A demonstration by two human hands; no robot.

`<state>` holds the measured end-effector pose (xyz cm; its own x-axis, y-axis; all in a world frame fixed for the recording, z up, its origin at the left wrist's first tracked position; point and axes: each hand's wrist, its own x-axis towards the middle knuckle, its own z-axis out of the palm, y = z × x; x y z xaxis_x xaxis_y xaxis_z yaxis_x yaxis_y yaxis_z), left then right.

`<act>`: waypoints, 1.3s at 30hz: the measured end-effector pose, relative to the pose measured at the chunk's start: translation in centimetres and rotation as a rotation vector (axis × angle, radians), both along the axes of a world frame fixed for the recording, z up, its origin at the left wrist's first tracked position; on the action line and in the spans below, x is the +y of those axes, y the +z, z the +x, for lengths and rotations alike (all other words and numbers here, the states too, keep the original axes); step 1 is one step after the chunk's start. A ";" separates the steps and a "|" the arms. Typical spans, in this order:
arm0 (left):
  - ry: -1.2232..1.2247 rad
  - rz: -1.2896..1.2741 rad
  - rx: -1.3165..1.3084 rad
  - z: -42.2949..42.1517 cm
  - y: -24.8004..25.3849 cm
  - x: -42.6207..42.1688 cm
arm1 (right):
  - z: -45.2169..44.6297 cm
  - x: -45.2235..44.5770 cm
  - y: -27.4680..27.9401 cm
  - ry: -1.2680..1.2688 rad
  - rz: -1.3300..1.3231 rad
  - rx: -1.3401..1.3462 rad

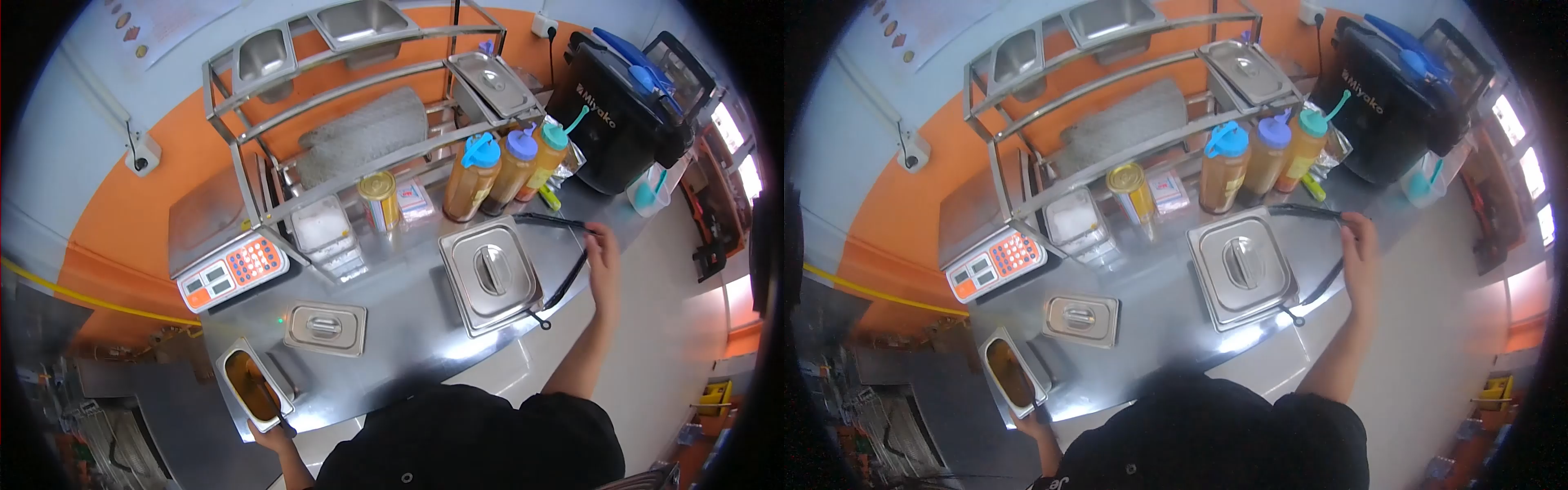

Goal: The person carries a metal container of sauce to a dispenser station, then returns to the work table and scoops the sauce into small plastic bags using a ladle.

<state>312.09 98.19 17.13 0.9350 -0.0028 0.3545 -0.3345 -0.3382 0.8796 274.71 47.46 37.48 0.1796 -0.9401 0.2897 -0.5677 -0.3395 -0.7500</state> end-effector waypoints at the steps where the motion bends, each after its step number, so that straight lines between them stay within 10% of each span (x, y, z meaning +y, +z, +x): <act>1: -0.019 -0.062 0.050 0.5 -1.1 0.6 | 1.0 1.5 2.5 0.064 -0.087 -0.202; 5: -0.016 -0.017 0.080 0.5 -1.2 1.2 | 8.6 10.5 -1.1 0.536 0.012 -0.894; 7: -0.070 -0.002 0.106 0.9 -2.2 2.1 | 14.4 14.0 -4.5 1.043 -0.164 -0.499; 12: 0.005 0.025 0.019 0.1 -0.1 0.0 | 22.7 13.2 -16.3 0.522 -0.023 -0.194; 19: 0.057 0.267 -0.016 -0.8 2.5 -1.1 | 28.4 6.7 -16.6 0.033 -0.009 0.059; 25: -0.001 0.392 -0.144 -0.2 2.0 -0.1 | 28.3 4.8 -14.9 0.113 0.212 0.455; 33: -0.137 0.413 -0.146 0.5 0.7 1.6 | 27.9 4.9 -15.1 0.148 -0.137 0.783; 39: -0.457 0.453 -0.222 1.4 0.0 3.2 | 26.5 5.2 -21.0 0.200 -0.281 0.495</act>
<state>313.50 101.35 17.14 0.7099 -0.5735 0.4088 -0.6876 -0.4388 0.5785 301.21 52.67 16.51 0.5220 -0.7736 0.3593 -0.7311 -0.6228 -0.2787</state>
